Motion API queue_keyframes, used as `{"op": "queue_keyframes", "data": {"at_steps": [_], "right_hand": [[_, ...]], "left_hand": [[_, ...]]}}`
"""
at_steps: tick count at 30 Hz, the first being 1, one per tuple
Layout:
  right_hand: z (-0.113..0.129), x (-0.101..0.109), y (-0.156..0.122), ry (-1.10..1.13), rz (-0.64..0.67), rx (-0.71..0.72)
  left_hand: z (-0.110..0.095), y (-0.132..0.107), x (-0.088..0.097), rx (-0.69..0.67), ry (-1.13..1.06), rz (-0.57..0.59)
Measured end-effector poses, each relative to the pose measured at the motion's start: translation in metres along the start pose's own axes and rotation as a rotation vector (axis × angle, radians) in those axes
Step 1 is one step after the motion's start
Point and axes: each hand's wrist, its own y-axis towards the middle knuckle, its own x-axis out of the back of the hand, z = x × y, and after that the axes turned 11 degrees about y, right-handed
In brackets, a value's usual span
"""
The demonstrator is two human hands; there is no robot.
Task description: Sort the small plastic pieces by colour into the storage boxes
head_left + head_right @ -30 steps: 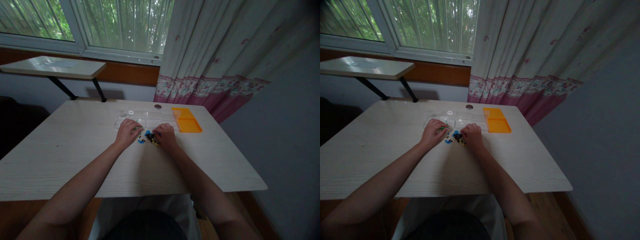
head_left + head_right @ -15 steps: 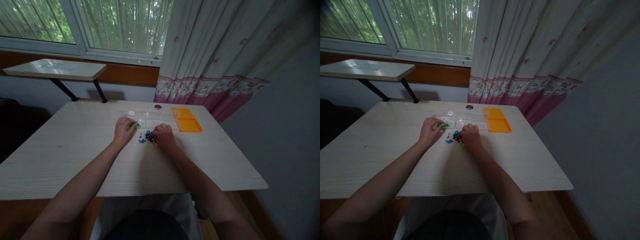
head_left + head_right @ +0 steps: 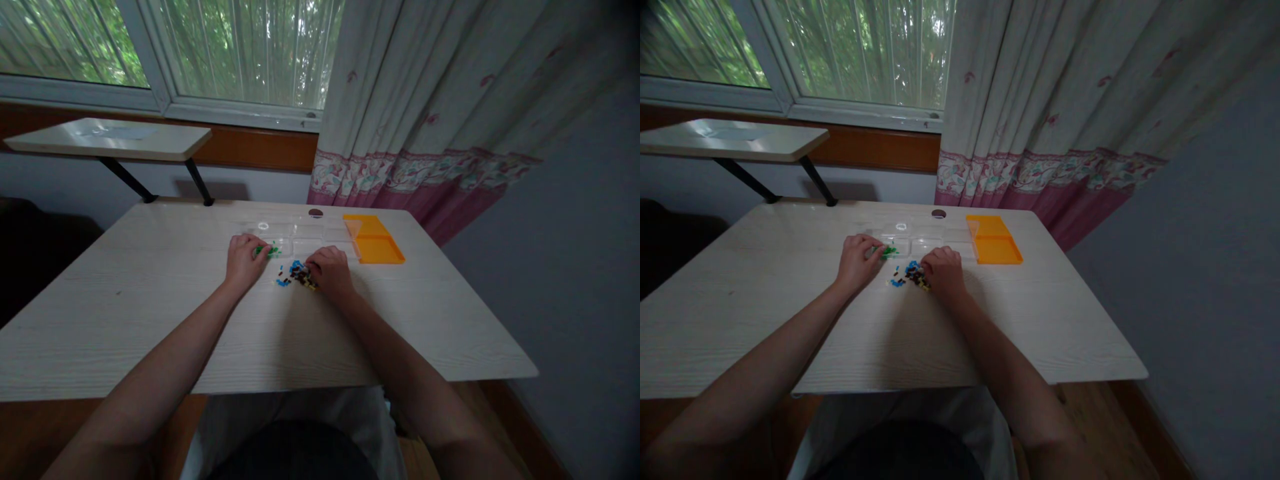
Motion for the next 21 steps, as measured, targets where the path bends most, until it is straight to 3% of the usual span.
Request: {"op": "queue_keyframes", "data": {"at_steps": [8, 16, 21], "right_hand": [[-0.001, -0.004, 0.002, 0.219, -0.071, -0.039], [0.01, -0.008, 0.004, 0.562, -0.113, -0.008], [0.013, -0.009, 0.004, 0.733, -0.082, -0.066]], "left_hand": [[-0.006, 0.0, 0.006, -0.066, 0.021, -0.003], [-0.045, -0.008, 0.022, -0.387, -0.1, 0.137], [-0.051, -0.011, 0.021, -0.389, -0.075, 0.1]]}}
